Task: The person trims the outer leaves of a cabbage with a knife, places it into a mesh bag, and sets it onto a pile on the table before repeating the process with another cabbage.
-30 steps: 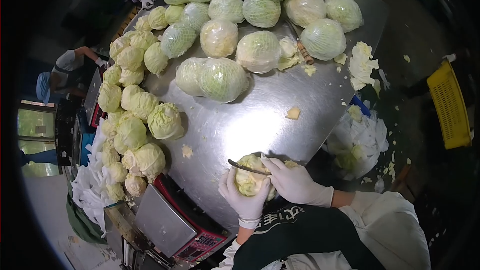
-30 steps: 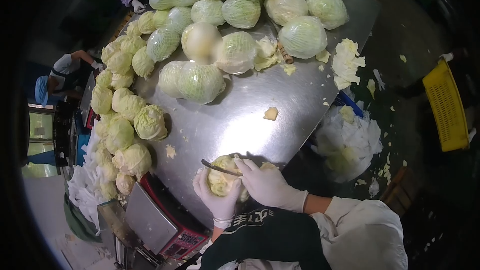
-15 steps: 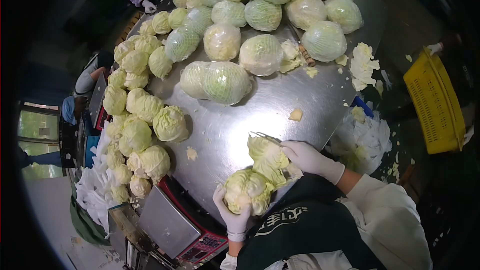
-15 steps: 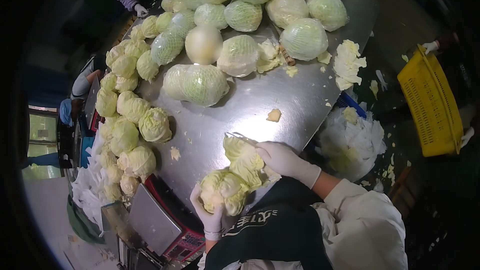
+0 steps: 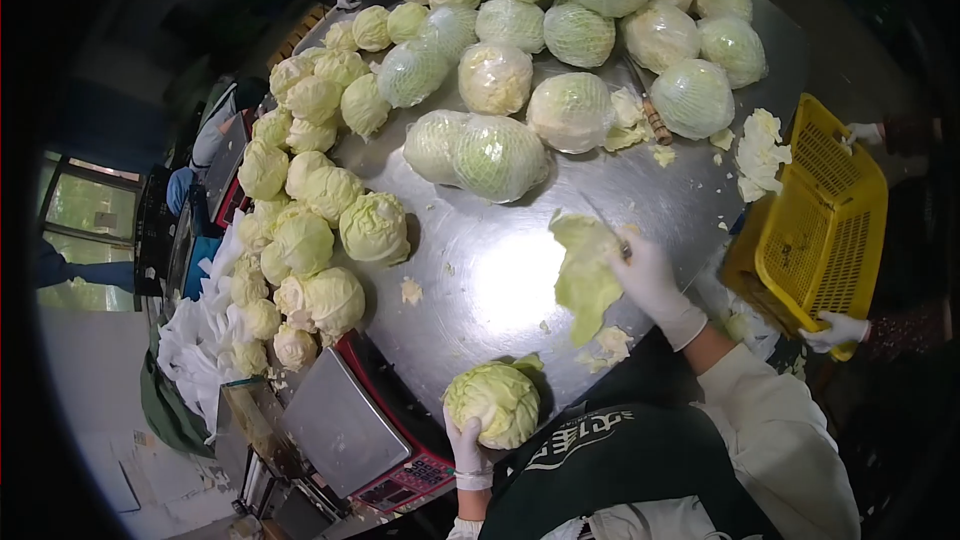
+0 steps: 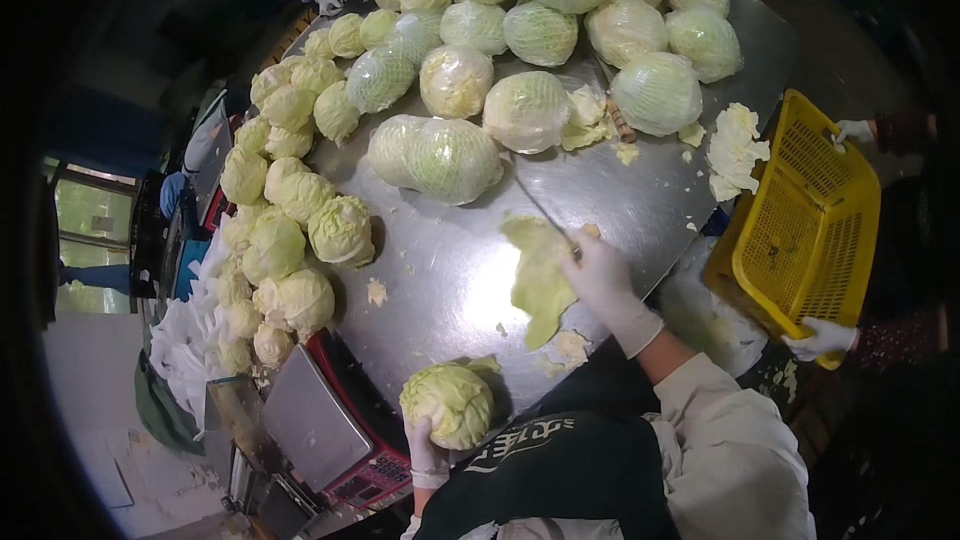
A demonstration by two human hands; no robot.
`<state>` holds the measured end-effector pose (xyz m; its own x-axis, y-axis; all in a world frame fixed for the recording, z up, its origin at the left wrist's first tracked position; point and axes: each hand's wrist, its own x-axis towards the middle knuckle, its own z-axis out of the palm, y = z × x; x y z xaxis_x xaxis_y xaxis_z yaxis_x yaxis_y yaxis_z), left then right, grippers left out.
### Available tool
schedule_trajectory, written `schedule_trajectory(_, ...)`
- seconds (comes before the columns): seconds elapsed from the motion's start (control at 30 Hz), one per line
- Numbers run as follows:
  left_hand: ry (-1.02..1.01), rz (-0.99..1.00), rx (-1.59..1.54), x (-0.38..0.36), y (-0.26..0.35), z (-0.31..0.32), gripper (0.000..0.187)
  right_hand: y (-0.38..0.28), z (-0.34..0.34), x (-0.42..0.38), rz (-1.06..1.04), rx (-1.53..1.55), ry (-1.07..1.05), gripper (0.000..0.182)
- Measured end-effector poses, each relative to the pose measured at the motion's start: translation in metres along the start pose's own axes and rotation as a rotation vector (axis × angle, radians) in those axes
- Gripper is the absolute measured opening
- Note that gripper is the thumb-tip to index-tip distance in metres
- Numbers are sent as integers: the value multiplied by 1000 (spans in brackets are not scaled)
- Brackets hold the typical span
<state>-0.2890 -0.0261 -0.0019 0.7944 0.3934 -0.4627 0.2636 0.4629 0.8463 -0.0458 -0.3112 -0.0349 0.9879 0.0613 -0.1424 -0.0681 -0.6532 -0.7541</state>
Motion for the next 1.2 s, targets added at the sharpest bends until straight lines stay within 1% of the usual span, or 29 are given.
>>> schedule_trajectory(0.03, -4, 40, -15, 3, -7, -6, 89, 0, -11, 5, -74, -84, 65, 53)
schedule_trajectory(0.07, -11, 81, -34, 6, -10, -7, 89, -12, -18, 2, -81, -87, 64, 53)
schedule_trajectory(0.1, 40, 182, 79, 9, -6, 8, 89, -30, -27, -2, -196, -85, 110, 60)
schedule_trajectory(0.13, 38, 184, 70, 16, 1, 17, 89, -47, -34, -7, -309, -84, 155, 68)
schedule_trajectory(0.2, -82, 661, 855, 29, 14, 33, 87, -77, -36, -22, -346, -4, -194, 74)
schedule_trajectory(0.23, -82, 662, 848, 34, 22, 48, 87, -93, -34, -30, -374, 7, -328, 74)
schedule_trajectory(0.27, -182, 724, 996, 37, 32, 65, 85, -105, -31, -36, -398, 21, -463, 73)
schedule_trajectory(0.3, -286, 784, 1147, 39, 38, 74, 83, -108, -23, -38, -398, 19, -461, 73)
schedule_trajectory(0.37, -377, 791, 1178, 46, 40, 73, 88, -102, -3, -36, -589, -23, -594, 55)
schedule_trajectory(0.4, -463, 795, 1208, 49, 42, 75, 93, -96, 0, -32, -586, -21, -590, 55)
schedule_trajectory(0.47, -442, 775, 1175, 45, 49, 72, 85, -83, 5, -16, -286, 104, -484, 36)
schedule_trajectory(0.53, -435, 737, 1222, 41, 56, 50, 91, -50, 10, 6, -153, -37, -254, 27)
schedule_trajectory(0.57, -428, 678, 1253, 38, 58, 36, 100, -41, -3, 15, -81, -130, -256, 28)
schedule_trajectory(0.6, -427, 678, 1255, 34, 62, 27, 100, -32, -14, 20, -9, -224, -261, 32)
schedule_trajectory(0.63, -366, 615, 1173, 29, 66, 21, 107, -24, -18, 18, -11, -222, -263, 32)
schedule_trajectory(0.7, -273, 421, 879, 23, 61, 14, 123, -12, -18, 10, -191, -121, 37, 46)
schedule_trajectory(0.73, -267, 416, 880, 29, 55, 9, 123, -12, -13, 5, -191, -120, 30, 46)
schedule_trajectory(0.8, -197, 358, 657, 50, 45, -7, 126, -16, -4, -4, -386, -230, -58, 62)
schedule_trajectory(0.83, -201, 304, 559, 58, 43, -18, 125, -13, -4, -7, -389, -226, -57, 62)
schedule_trajectory(0.87, -198, 317, 558, 57, 45, -18, 125, -6, -7, -7, -379, -242, -127, 65)
schedule_trajectory(0.9, -180, 240, 404, 56, 49, -16, 123, 0, -12, -5, -371, -259, -196, 68)
schedule_trajectory(0.93, -160, 162, 251, 53, 51, -16, 121, 10, -20, -4, -285, -310, -166, 71)
schedule_trajectory(0.97, -164, 153, 199, 48, 49, -18, 108, 25, -30, -5, -194, -356, -136, 74)
schedule_trajectory(1.0, -160, 158, 207, 40, 44, -21, 108, 43, -44, -4, -35, -345, -102, 78)
schedule_trajectory(1.03, -106, -63, -40, 31, 36, -22, 101, 77, -53, -7, -158, -370, 126, 77)
schedule_trajectory(1.07, -50, -285, -291, 26, 29, -19, 96, 99, -68, -9, -79, -414, 214, 79)
schedule_trajectory(1.1, -103, -434, -475, 21, 28, -10, 93, 61, -100, -15, 162, -425, 171, 80)
schedule_trajectory(1.13, -155, -583, -661, 16, 27, 1, 91, 86, -103, -18, 34, -476, 310, 81)
schedule_trajectory(1.2, -125, -730, -776, 17, 13, 17, 99, 43, -107, -29, -122, -426, 395, 78)
